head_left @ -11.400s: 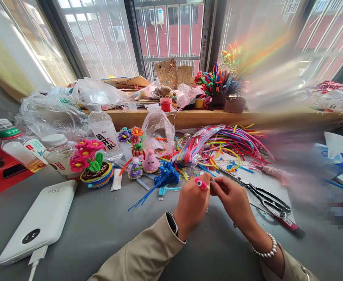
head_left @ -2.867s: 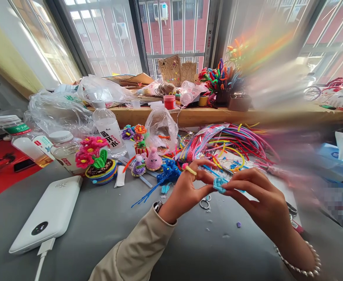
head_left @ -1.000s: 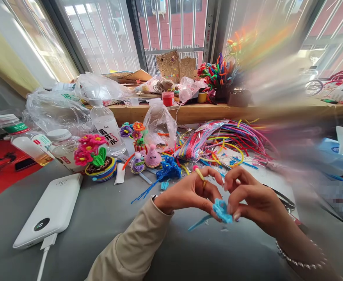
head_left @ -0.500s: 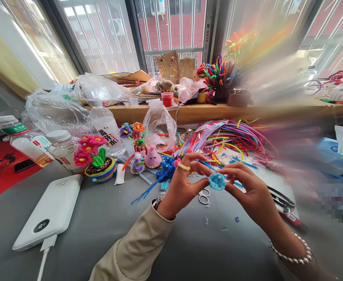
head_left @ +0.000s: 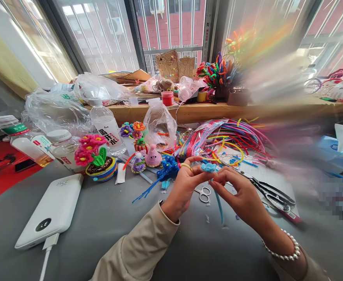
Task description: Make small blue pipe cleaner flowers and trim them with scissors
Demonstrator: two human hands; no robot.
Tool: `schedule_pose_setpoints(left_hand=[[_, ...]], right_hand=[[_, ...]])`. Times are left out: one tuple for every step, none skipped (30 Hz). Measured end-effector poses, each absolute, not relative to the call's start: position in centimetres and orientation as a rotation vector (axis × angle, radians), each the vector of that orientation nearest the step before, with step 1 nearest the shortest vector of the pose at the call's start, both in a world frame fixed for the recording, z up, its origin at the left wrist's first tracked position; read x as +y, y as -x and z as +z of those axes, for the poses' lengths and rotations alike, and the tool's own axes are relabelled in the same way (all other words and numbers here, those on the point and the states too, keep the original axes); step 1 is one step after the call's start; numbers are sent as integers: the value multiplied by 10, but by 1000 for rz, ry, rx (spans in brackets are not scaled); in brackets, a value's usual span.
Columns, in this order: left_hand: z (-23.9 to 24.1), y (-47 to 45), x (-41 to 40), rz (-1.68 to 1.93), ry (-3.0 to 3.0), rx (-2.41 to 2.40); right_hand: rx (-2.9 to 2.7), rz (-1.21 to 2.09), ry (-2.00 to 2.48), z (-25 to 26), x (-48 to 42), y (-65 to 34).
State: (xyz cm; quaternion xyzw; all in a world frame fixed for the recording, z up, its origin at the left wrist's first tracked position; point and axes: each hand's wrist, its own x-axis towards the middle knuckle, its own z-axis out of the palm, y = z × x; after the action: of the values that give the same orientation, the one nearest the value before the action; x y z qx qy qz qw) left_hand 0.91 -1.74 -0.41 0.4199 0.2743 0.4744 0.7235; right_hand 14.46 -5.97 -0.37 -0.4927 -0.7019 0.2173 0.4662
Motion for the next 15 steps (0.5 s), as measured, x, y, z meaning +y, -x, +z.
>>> schedule_pose_setpoints(left_hand=[[-6, -9, -16, 1038, -909, 617], [-7, -9, -15, 1026, -889, 624], [-7, -9, -15, 1015, -869, 627], [-7, -9, -14, 1007, -848, 628], [-6, -9, -13, 1007, -828, 627], [-4, -9, -13, 1017, -809, 627], [-3, -9, -12, 1039, -792, 631], [-1, -9, -12, 1066, -774, 637], [0, -9, -12, 1090, -758, 643], [0, -9, -12, 1103, -747, 648], [0, -9, -12, 1102, -743, 649], [0, -9, -12, 1086, -748, 646], [-1, -10, -12, 1061, -759, 641], [-3, -10, -12, 1038, -774, 637], [-4, -10, -13, 1025, -791, 639]], right_hand=[[-1722, 606, 1205, -3, -59, -144], [-1713, 700, 1195, -3, -58, -144], [-1694, 804, 1186, -3, -58, -144], [-1669, 904, 1178, -3, -57, -145], [-1641, 987, 1172, -2, -56, -145], [-1613, 1046, 1173, -3, -56, -145], [-1589, 1082, 1179, -3, -55, -144], [-1570, 1100, 1188, -3, -55, -144], [-1554, 1111, 1198, -4, -55, -144], [-1536, 1117, 1210, -5, -55, -143], [-1516, 1118, 1226, -5, -54, -143], [-1497, 1118, 1241, -6, -54, -143], [-1481, 1117, 1250, -7, -54, -143], [-1472, 1114, 1255, -8, -53, -144], [-1470, 1110, 1256, -9, -53, -144]])
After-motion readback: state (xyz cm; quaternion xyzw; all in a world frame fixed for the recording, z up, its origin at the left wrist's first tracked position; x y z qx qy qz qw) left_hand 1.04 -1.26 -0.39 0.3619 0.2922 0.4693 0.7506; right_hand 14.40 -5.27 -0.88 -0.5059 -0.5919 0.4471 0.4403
